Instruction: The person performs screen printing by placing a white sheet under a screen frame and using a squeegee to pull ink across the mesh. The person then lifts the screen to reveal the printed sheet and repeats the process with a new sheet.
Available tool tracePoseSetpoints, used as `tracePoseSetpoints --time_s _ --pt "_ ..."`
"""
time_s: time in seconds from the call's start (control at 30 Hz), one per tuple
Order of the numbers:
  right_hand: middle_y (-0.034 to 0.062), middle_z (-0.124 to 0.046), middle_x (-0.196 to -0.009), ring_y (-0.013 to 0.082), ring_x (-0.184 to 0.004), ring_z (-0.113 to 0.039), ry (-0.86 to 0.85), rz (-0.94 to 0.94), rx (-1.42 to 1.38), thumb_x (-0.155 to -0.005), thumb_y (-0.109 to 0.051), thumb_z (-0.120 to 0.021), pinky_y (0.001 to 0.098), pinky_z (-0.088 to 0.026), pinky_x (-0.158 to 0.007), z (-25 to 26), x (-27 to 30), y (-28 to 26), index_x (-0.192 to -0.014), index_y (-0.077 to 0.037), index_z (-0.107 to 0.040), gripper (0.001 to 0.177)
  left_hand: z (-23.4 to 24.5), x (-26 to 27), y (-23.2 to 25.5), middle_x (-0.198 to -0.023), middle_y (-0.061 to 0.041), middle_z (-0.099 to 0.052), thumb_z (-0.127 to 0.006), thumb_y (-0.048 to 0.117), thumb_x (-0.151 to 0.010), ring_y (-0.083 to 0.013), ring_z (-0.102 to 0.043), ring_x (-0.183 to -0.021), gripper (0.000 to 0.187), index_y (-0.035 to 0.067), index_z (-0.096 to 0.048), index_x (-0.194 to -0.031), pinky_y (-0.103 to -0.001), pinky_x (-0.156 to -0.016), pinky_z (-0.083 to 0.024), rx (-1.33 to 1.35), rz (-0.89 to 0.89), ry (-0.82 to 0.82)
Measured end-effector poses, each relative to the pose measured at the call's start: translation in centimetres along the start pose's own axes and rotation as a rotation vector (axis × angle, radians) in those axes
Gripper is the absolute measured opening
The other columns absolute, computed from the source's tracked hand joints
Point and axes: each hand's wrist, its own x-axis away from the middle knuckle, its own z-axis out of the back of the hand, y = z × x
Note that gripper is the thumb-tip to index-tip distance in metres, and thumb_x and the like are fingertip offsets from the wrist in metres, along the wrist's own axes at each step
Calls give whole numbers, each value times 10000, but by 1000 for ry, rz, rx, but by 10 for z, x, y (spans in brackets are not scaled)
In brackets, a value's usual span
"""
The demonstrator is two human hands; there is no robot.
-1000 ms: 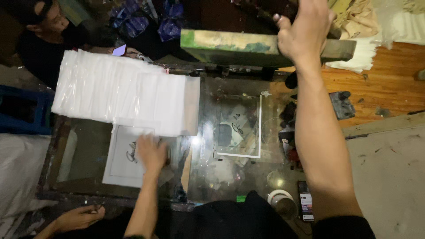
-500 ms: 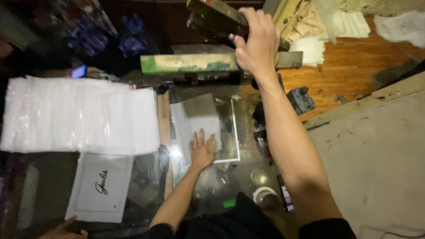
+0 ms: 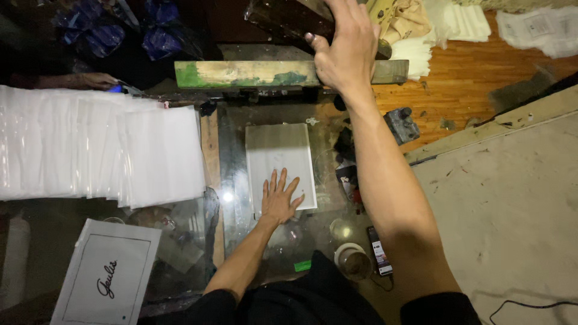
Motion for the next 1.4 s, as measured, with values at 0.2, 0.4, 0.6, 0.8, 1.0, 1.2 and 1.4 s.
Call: tracePoseSetpoints --time_s 0.2,0.4,0.6,0.8,1.0,1.2,1.4 --pt "105 -745 -1198 398 -1126 -635 29 19 -35 -788 -201 -969 541 -460 -824 -2 -1 2 -1231 -131 -703 522 -9 -6 -7 -1846 -108 -17 -356 703 -1049 -403 47 -1686 752 348 -339 -1712 -649 -1309 -39 -30 6 -1" --pt "118 -737 -1106 398 -1037 -660 59 2 23 -794 -259 -971 504 -428 -803 -11 1 12 -1179 -156 -717 472 -13 -8 -12 -1844 -110 -38 -414 671 -1064 -408 39 -1682 722 342 -352 -1704 -670 -1308 -45 -23 -20 21" --pt "174 -753 -1152 417 -1070 -670 40 20 15 -901 -302 -960 510 -453 -871 -10 7 15 -1195 -70 -697 458 24 7 -4 -1841 -25 -140 -358 794 -1014 -339 -80 -1681 768 384 -440 -1659 -756 -1271 -96 59 -18 360" --pt "147 -704 -1180 391 -1108 -683 142 258 -115 -1047 -289 -562 594 -452 -1073 -9 200 -3 -1277 -88 -726 347 65 97 -58 -1389 -139 -735 -1007 219 -781 -338 -669 -1324 692 134 -672 -1380 -566 -1159 -463 1010 125 768" --pt "71 -657 -1178 310 -1110 -627 -654 143 152 -874 -115 -741 519 -430 -996 -123 294 29 -1360 -232 -636 511 6 156 -88 -972 -119 -828 -1034 171 -676 -199 -769 -896 581 16 -742 -1154 -334 -799 -644 1213 587 477" --pt "80 -618 -1372 339 -1288 -579 -789 -15 257 -863 -464 -919 576 -396 -999 -267 160 71 -1471 -222 -548 752 13 162 -89 -628 -28 -641 -945 616 -648 -241 -652 -622 518 193 -689 -802 -411 -651 -482 601 707 351" --pt "75 -670 -1169 339 -1166 -625 -784 87 290 -712 -399 -974 600 -474 -875 -277 199 60 -1304 -215 -540 756 -12 156 -100 -798 -101 -781 -899 754 -620 -384 -773 -841 675 183 -709 -926 -502 -780 -553 480 699 361"
